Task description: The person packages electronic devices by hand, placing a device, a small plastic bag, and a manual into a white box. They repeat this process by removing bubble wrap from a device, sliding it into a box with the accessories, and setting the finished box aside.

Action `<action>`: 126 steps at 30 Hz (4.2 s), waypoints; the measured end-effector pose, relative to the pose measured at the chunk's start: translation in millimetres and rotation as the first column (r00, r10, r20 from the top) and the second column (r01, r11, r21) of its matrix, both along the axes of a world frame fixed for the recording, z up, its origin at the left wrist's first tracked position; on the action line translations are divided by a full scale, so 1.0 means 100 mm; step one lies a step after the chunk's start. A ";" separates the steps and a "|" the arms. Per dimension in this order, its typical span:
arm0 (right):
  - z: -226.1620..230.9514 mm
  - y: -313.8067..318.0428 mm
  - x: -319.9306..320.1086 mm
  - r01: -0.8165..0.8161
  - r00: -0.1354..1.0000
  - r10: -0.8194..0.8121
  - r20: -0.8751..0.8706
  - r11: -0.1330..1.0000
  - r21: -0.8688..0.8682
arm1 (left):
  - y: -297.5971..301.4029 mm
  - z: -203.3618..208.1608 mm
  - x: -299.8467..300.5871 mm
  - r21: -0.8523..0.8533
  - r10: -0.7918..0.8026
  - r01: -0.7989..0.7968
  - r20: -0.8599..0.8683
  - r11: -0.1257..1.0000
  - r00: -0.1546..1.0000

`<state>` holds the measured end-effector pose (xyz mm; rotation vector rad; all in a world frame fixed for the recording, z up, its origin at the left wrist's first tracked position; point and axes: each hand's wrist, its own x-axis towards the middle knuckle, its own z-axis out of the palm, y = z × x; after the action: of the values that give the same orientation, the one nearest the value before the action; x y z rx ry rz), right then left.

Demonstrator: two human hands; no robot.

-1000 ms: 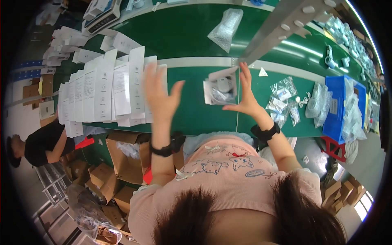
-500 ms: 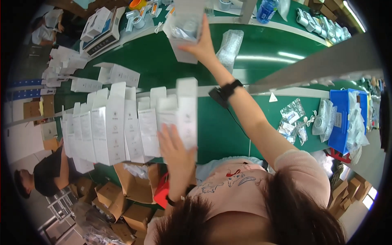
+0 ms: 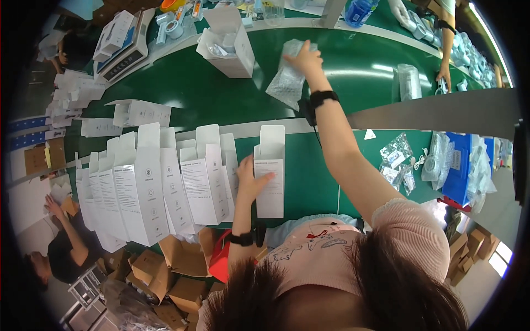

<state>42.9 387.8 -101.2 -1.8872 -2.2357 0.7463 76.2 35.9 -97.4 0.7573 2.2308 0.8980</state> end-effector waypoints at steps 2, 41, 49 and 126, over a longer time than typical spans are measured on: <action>-0.24 0.05 -0.04 -0.018 0.989 0.012 -0.148 0.999 -0.042 | 0.04 -0.26 -0.02 0.200 0.018 -0.156 0.561 0.967 0.828; -0.09 -0.67 4.22 -0.079 0.912 -0.009 0.411 0.977 0.197 | 0.42 0.42 1.10 0.714 -0.096 0.241 -0.238 0.657 0.967; 0.17 -0.69 4.20 -0.177 0.970 0.224 -0.091 0.915 0.363 | 0.35 1.03 0.95 0.367 -0.140 0.285 -0.375 0.885 0.916; 0.93 -0.74 3.25 -0.100 -0.377 -0.522 -0.765 0.844 -0.526 | 1.03 0.58 1.28 0.581 -0.126 0.290 -0.307 0.761 0.943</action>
<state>368.1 313.8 -8.0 -0.6815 -0.3884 1.7981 203.7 138.4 -39.8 1.4675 1.9810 1.5207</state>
